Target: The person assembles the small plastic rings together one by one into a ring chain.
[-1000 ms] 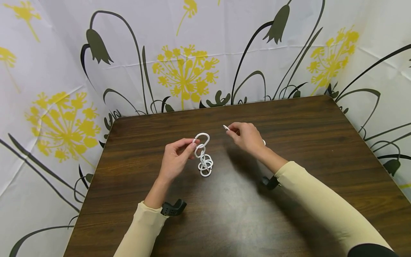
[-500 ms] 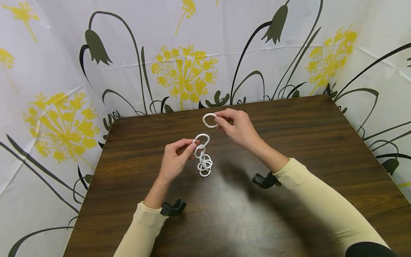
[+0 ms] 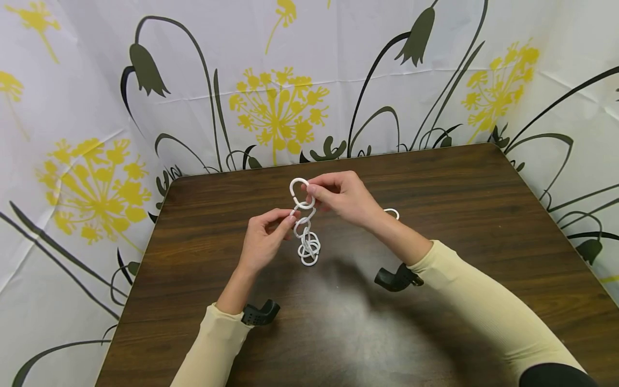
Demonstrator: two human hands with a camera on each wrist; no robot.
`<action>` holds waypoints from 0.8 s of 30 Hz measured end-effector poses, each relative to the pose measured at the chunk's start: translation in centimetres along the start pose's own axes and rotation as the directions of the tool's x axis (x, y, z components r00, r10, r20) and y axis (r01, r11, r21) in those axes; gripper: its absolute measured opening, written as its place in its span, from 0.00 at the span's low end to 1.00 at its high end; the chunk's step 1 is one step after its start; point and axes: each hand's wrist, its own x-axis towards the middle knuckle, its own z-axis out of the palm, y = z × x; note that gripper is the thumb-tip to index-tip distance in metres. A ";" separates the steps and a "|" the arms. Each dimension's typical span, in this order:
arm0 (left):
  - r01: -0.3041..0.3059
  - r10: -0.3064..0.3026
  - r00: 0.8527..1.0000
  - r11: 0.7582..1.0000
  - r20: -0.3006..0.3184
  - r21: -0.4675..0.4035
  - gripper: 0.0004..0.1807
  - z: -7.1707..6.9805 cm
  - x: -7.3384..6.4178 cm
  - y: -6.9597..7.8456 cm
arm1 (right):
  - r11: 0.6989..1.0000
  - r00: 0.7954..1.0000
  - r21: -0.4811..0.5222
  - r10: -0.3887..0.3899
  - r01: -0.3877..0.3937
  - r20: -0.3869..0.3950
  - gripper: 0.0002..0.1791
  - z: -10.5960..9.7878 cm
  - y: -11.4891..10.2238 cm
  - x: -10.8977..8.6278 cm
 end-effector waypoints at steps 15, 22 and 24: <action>-0.066 0.066 0.998 0.997 -0.010 0.047 0.07 0.3 -0.3 1.3 | 0.981 0.996 -0.173 0.090 -0.089 -0.003 0.08 0.7 0.2 -0.3; -0.144 0.144 0.989 0.987 -0.005 0.069 0.06 0.4 -0.4 1.1 | 0.944 0.997 -0.321 0.064 -0.072 -0.034 0.08 0.6 0.5 -0.4; -0.174 0.174 0.985 0.980 -0.002 0.095 0.06 0.4 -0.4 1.1 | 0.931 0.998 -0.359 0.052 -0.063 -0.042 0.08 0.6 0.5 -0.5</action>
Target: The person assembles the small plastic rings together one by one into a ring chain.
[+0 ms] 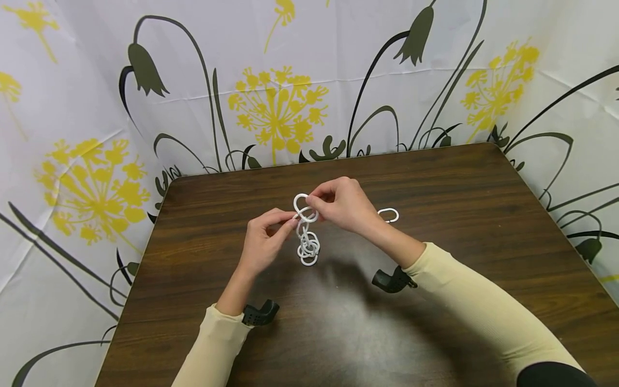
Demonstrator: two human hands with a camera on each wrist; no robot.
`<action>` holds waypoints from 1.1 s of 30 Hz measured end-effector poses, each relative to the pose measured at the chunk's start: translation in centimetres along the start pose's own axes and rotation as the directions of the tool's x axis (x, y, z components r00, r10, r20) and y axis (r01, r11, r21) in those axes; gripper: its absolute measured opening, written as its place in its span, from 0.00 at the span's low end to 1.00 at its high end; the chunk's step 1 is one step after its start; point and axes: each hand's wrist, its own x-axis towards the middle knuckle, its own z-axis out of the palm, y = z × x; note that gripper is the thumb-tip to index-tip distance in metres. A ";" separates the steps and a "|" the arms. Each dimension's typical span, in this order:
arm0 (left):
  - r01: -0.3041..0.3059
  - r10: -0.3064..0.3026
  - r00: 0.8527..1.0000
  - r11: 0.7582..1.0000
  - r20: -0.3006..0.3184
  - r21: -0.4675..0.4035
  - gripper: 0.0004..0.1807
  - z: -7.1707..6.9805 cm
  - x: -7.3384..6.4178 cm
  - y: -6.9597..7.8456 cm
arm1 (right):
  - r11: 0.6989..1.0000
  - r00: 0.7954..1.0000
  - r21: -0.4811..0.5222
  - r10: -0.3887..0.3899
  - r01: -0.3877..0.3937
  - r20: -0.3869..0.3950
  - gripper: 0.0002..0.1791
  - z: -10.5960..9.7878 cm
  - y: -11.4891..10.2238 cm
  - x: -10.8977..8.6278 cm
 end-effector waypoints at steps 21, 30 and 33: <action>0.113 -0.113 0.993 0.994 0.023 -0.011 0.08 -0.1 -0.1 0.3 | 0.992 0.994 0.118 -0.028 0.040 -0.103 0.06 0.0 0.7 0.0; 0.145 -0.145 0.988 0.989 0.045 0.000 0.08 -0.3 0.1 0.2 | 0.954 0.996 0.299 0.001 0.025 -0.085 0.04 0.3 0.8 0.2; 0.179 -0.179 0.984 0.984 0.020 -0.004 0.10 -0.4 0.3 -0.3 | 0.941 0.998 0.339 0.009 0.014 -0.066 0.04 0.4 0.9 0.2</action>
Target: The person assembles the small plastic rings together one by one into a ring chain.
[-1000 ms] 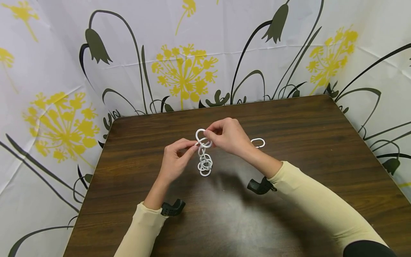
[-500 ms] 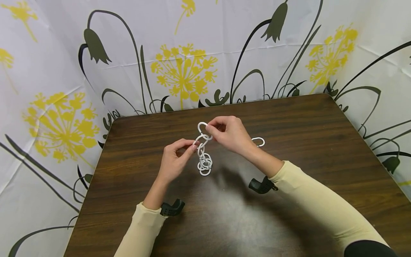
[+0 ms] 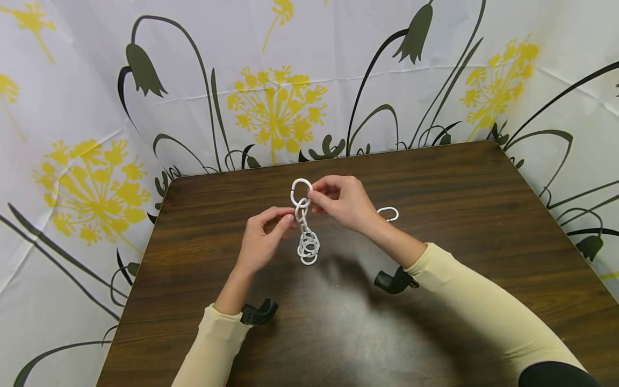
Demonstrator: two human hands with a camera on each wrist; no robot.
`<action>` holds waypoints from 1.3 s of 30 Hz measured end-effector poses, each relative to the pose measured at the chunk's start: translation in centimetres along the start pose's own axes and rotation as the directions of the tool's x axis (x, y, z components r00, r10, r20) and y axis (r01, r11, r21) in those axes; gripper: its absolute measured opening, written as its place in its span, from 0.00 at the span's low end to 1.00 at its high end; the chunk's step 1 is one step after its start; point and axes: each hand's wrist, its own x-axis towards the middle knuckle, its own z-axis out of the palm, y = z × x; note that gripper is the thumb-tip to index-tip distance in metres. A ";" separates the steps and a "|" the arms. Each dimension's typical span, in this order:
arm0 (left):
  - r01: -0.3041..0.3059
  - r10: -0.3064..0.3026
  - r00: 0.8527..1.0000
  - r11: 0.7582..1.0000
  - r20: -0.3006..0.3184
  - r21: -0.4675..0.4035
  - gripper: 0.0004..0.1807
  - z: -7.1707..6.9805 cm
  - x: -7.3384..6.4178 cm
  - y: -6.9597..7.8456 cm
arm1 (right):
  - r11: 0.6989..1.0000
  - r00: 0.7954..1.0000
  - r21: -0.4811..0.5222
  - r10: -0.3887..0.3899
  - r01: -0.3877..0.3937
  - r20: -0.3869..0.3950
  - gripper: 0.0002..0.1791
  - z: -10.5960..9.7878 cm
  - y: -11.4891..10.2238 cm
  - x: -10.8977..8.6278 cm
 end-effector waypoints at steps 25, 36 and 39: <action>0.036 -0.072 0.988 0.967 -0.134 -0.253 0.11 1.1 1.1 -1.0 | 0.971 0.992 -0.232 0.077 -0.052 0.099 0.08 -3.9 1.7 0.1; 0.034 -0.066 0.990 0.971 -0.125 -0.236 0.10 1.1 1.0 -1.0 | 0.589 0.978 -0.804 0.205 -0.087 0.044 0.11 -9.7 8.3 -0.3; 0.031 -0.061 0.991 0.970 -0.119 -0.239 0.10 1.1 1.0 -1.0 | 0.525 0.978 -0.848 0.205 -0.070 0.046 0.13 -10.5 10.5 -0.7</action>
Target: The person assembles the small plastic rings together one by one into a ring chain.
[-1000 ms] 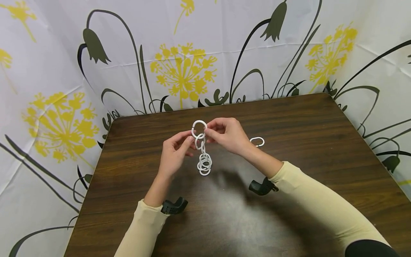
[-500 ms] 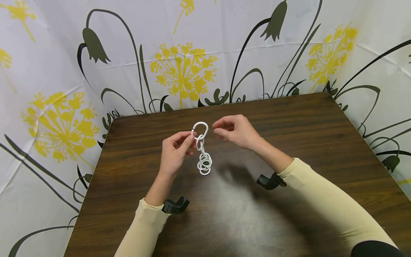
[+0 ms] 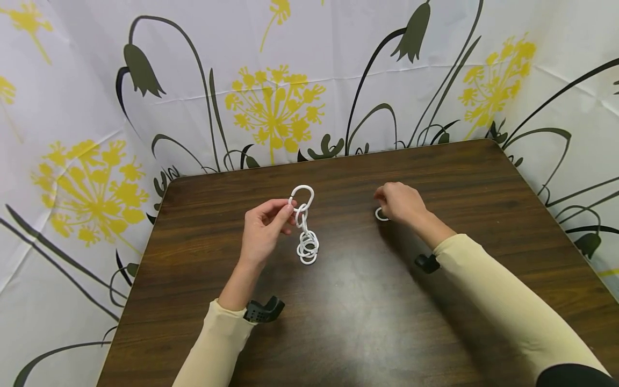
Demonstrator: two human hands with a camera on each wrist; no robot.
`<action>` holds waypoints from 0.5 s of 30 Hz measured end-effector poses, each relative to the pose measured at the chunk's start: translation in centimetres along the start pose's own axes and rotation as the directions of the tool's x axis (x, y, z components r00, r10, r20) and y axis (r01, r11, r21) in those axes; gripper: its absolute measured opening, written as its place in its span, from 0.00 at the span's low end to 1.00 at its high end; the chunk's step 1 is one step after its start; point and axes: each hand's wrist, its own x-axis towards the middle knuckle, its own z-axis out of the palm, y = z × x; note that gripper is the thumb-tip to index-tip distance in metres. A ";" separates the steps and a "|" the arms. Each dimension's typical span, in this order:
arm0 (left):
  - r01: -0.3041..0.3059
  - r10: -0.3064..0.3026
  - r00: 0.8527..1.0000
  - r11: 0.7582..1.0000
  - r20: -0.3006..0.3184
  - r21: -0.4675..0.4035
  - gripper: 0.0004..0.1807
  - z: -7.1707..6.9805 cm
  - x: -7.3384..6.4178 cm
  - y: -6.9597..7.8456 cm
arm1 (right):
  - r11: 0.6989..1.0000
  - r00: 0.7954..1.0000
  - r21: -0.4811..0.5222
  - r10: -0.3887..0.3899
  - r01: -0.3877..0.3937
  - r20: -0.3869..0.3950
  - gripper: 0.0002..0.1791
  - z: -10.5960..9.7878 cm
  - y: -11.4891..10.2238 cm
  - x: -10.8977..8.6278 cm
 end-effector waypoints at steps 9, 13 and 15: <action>0.005 -0.005 1.000 1.000 0.005 0.001 0.11 0.0 -0.1 -0.1 | 0.989 0.999 -0.136 -0.053 0.054 0.009 0.13 2.3 2.1 -0.4; 0.007 -0.007 1.000 1.000 0.008 0.010 0.11 -0.1 -0.1 -0.1 | 0.985 0.997 -0.161 -0.071 0.068 -0.010 0.12 2.7 2.3 -0.3; 0.007 -0.007 1.000 1.000 0.009 0.014 0.10 -0.1 -0.1 0.0 | 0.984 0.997 -0.162 -0.076 0.070 -0.027 0.10 2.8 2.3 -0.3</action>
